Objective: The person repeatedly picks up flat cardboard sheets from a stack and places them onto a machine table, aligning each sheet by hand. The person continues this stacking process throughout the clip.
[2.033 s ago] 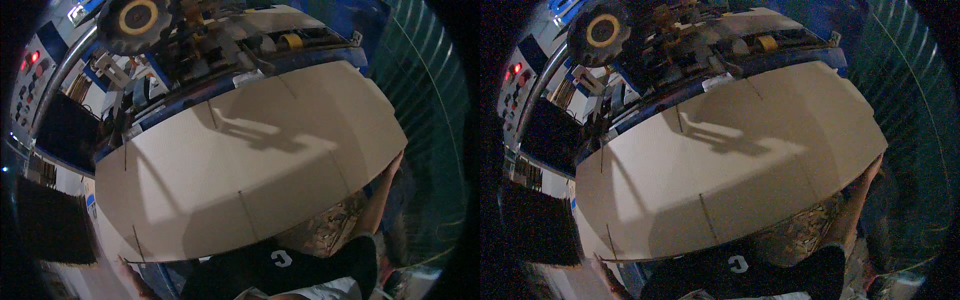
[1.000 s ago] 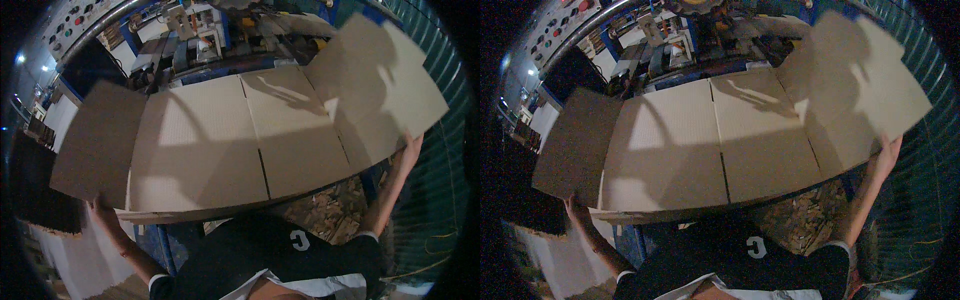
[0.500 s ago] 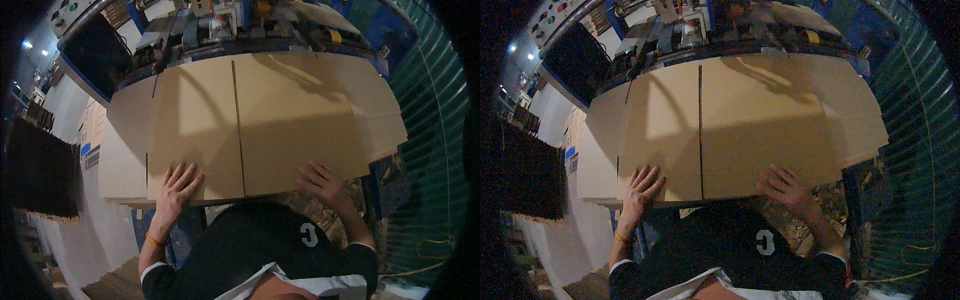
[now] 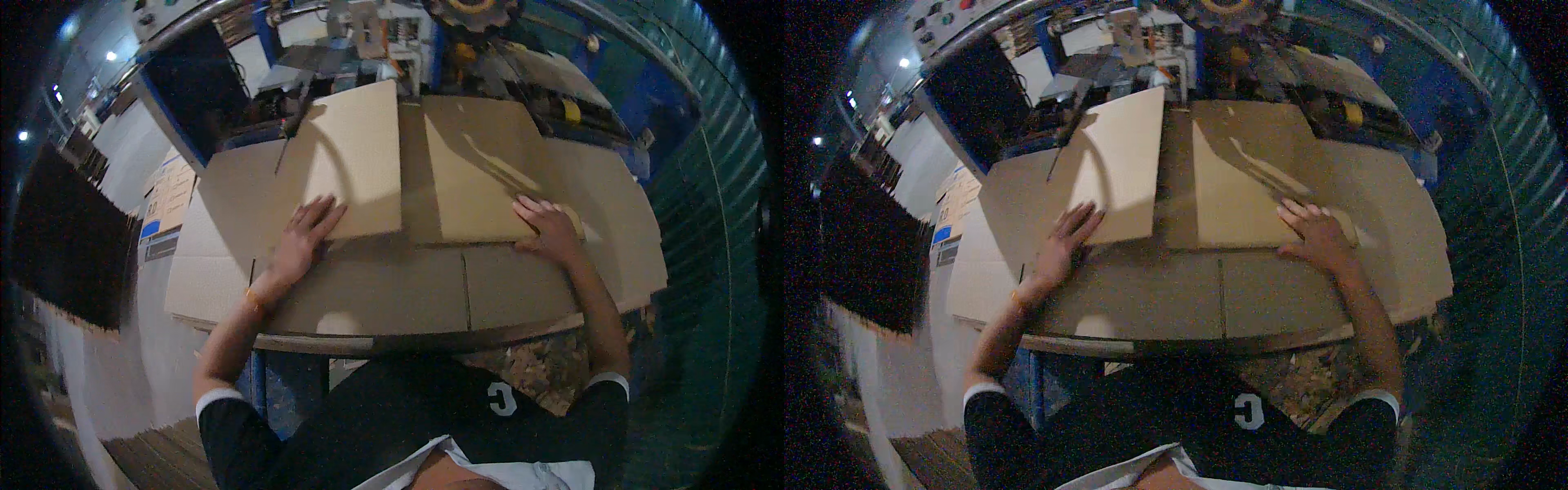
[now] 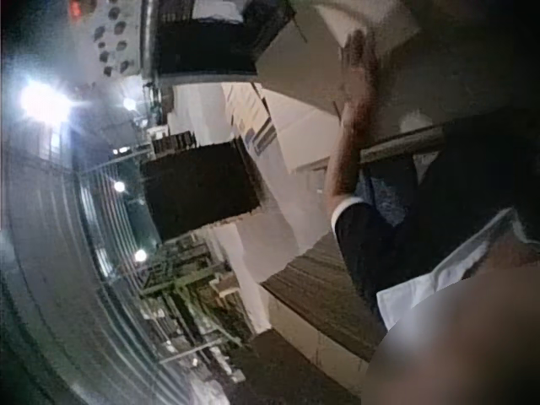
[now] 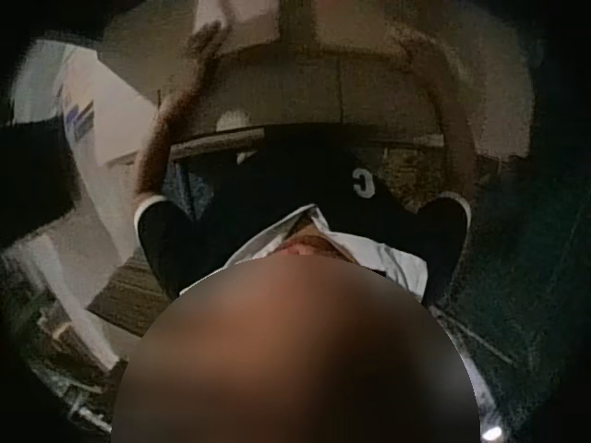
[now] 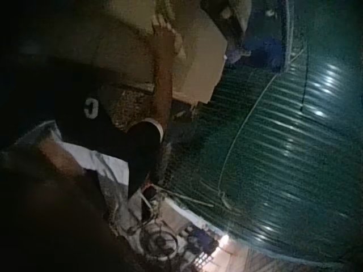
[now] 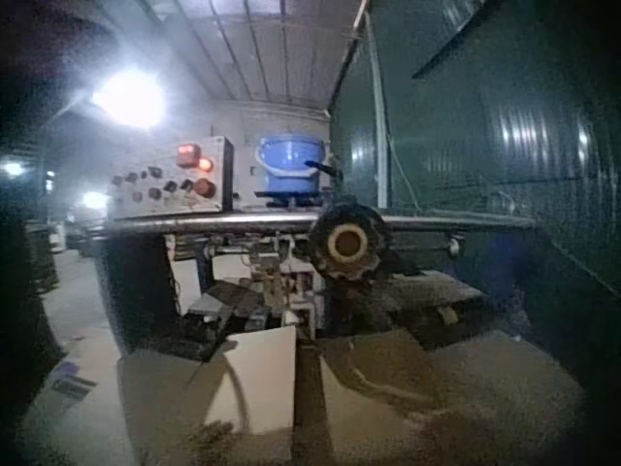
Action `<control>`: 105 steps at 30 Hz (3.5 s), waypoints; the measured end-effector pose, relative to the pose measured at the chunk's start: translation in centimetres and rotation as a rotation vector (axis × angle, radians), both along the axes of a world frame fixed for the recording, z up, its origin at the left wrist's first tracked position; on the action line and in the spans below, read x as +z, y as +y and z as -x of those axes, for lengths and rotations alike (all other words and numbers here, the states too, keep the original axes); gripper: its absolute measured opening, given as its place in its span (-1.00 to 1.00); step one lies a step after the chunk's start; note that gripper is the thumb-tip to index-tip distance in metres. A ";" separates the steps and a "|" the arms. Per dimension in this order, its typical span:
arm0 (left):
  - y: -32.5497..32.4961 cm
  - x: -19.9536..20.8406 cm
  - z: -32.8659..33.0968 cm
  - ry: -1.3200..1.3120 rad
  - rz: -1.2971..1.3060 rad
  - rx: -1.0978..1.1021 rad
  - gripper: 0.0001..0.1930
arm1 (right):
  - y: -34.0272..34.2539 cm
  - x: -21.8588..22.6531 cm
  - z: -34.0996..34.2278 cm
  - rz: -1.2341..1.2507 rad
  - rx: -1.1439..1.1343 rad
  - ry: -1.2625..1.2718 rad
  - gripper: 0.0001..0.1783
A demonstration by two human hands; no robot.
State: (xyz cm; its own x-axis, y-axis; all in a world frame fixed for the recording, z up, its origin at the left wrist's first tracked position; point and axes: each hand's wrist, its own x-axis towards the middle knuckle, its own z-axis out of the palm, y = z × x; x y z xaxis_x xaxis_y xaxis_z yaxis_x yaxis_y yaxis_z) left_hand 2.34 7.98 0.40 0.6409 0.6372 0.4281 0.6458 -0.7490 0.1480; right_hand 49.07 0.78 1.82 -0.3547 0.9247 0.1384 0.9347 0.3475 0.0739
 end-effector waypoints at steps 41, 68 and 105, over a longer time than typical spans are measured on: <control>-9.8 -5.8 18.3 -1.454 -0.026 1.066 -0.44 | -13.2 4.9 -14.4 -0.892 -0.449 1.751 -0.37; -9.2 1.2 4.7 0.128 0.096 0.143 -0.36 | -12.9 -2.2 2.5 0.023 0.052 0.354 -0.54; -9.3 -4.4 11.2 -0.798 0.048 1.393 -0.13 | -11.1 -5.6 -6.7 -0.368 -0.606 0.585 -0.39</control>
